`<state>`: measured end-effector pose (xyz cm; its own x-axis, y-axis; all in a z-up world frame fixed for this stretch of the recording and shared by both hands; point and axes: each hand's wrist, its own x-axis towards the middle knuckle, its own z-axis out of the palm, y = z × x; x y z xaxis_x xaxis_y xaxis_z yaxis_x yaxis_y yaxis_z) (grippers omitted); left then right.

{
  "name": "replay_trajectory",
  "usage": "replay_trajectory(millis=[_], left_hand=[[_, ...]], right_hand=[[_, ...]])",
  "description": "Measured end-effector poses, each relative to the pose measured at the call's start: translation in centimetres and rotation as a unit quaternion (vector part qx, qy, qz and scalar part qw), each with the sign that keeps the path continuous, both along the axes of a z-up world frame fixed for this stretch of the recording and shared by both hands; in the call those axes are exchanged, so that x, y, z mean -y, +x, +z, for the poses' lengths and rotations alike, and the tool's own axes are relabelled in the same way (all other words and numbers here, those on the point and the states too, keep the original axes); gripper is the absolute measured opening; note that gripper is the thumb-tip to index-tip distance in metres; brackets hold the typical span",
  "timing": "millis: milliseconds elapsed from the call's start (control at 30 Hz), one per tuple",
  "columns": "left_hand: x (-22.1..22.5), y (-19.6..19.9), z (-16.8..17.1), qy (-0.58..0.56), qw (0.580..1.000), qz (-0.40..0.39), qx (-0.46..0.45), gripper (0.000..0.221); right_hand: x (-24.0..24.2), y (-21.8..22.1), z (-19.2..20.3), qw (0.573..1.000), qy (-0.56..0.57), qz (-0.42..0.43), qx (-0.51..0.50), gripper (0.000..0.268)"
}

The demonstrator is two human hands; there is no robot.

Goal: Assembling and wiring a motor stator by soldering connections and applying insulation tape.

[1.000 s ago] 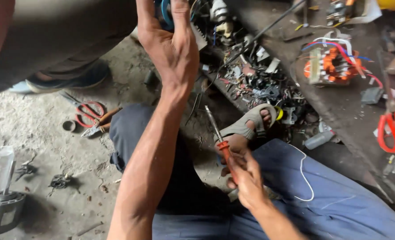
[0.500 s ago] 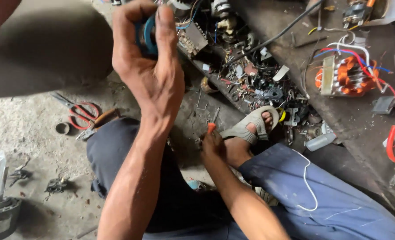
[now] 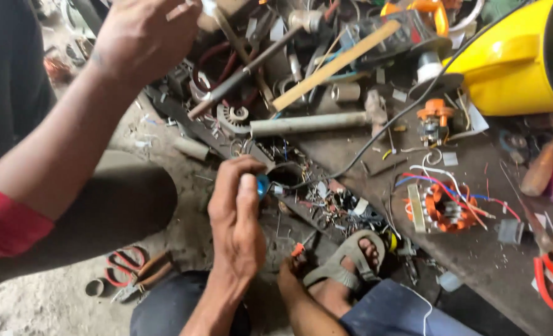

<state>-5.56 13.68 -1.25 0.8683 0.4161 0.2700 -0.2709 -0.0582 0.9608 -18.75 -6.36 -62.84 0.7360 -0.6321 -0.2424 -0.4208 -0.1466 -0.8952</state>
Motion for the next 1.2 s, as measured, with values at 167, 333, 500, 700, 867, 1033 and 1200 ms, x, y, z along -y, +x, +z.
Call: replay_trajectory(millis=[167,333,500,700,867,1033,1200], left_hand=[[1.8,1.4,-0.6,0.081,0.995,0.003,0.053,0.024],[4.4,1.9,-1.0,0.159,0.982,0.012,0.097,0.043],[5.8,2.8,0.0,0.279,0.957,0.054,0.062,0.05],[7.5,7.3,-4.3,0.442,0.886,0.115,0.079,0.021],[6.7,7.3,-3.1,0.421,0.902,0.057,0.074,0.007],[5.9,6.9,-2.8,0.443,0.89,0.051,0.091,0.005],[6.4,8.4,-4.3,0.44,0.891,0.034,0.11,0.025]], right_hand=[[-0.4,-0.2,4.3,0.994,0.007,0.086,-0.064,0.04],[2.2,-2.4,7.9,0.98,-0.001,0.143,-0.139,0.044],[1.5,2.9,11.9,0.954,-0.009,0.236,-0.186,0.048],[4.6,1.9,11.7,0.903,-0.115,0.322,-0.261,0.046],[6.2,3.0,3.2,0.932,0.192,0.27,-0.148,0.04],[5.7,2.7,4.9,0.933,0.194,0.269,-0.138,0.035],[6.4,2.1,4.7,0.926,0.179,0.32,-0.09,0.041]])
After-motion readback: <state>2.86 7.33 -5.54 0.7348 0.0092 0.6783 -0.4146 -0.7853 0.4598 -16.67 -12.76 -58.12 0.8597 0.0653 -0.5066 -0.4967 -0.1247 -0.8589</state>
